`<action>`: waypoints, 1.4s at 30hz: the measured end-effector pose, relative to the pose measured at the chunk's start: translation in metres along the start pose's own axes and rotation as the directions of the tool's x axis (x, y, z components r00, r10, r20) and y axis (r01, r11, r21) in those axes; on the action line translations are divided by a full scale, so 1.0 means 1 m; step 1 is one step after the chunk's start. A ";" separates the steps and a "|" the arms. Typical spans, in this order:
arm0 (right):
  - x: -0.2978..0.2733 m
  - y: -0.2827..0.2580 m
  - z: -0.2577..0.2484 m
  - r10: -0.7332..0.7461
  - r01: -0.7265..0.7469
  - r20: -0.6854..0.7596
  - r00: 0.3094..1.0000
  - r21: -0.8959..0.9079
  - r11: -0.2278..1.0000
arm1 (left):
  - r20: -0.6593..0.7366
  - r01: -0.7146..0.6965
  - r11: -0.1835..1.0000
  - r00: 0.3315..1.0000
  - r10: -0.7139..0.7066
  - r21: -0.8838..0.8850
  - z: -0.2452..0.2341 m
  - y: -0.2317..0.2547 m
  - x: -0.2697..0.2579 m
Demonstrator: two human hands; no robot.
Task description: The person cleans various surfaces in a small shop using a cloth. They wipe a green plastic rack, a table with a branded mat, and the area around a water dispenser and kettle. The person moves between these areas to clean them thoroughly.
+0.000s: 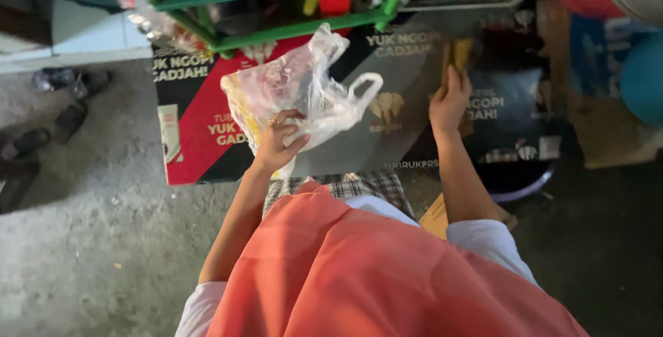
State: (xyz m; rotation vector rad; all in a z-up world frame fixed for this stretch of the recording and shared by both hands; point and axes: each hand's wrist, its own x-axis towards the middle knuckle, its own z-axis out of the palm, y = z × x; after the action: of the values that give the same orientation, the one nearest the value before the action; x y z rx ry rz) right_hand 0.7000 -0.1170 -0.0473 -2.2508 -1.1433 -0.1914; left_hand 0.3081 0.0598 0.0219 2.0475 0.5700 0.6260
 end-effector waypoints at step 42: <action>0.082 0.134 0.020 0.156 -0.126 0.026 0.987 -0.466 0.876 | -0.226 0.101 0.901 0.974 -0.003 0.423 0.105 0.106 0.032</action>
State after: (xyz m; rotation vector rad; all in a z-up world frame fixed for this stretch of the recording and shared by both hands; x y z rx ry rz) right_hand 0.8519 -0.1096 -0.0923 -2.7690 -1.0386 -0.3710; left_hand 0.4145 -0.0391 0.0698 2.3800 0.9638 0.7514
